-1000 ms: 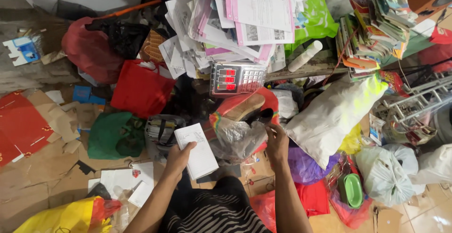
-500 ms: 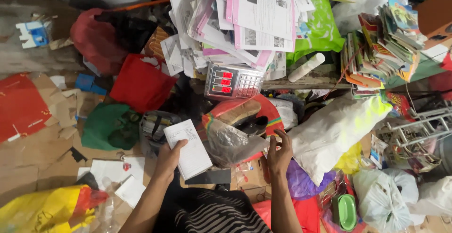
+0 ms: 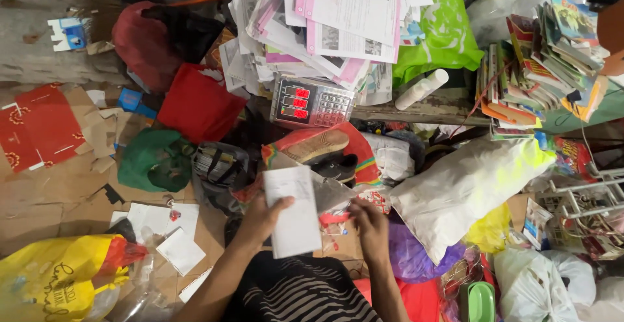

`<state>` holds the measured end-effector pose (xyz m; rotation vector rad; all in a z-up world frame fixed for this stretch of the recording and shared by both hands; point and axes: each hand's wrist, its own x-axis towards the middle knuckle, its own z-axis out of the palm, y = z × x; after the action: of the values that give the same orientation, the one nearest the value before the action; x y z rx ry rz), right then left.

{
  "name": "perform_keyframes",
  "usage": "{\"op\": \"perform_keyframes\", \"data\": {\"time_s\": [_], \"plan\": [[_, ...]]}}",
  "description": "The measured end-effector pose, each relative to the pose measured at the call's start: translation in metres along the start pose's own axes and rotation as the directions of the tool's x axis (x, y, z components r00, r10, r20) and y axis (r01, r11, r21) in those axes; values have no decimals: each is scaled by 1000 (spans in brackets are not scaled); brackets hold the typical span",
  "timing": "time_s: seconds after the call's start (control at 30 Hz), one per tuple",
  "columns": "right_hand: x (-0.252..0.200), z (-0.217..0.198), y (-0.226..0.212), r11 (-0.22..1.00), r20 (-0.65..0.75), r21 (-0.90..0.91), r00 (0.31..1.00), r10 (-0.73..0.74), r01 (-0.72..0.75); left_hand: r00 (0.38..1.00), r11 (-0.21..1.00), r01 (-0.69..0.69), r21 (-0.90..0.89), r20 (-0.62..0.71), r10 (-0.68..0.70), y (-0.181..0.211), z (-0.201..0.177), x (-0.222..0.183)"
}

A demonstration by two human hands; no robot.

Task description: The recorder is writing notes on a pad while sorting through stacks of books and weighing items in bags on a digital scale.

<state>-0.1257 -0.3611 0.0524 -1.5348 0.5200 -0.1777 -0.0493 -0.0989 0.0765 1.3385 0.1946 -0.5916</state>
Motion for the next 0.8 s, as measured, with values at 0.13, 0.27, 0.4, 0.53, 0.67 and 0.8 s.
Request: {"op": "perform_keyframes", "data": {"time_s": [0.13,0.27,0.4,0.53,0.67,0.8], "plan": [[-10,0,21,945,523,-21,802,289,-327,965,996,-91,-16,246,92,2,37,-14],[-16,-9,68,848,461,99,779,425,-521,949,978,-198,59,261,176,21,54,-25],[-14,-6,42,681,483,367,755,443,-634,949,982,-188,23,262,176,30,62,-32],[-12,-30,47,734,571,271,718,398,-623,944,975,-215,55,269,193,25,60,-42],[-10,-25,49,759,529,249,741,413,-602,887,956,-272,111,413,204,22,39,-31],[-21,4,48,846,478,236,815,327,-478,886,975,-207,86,439,149,48,10,-19]]}}
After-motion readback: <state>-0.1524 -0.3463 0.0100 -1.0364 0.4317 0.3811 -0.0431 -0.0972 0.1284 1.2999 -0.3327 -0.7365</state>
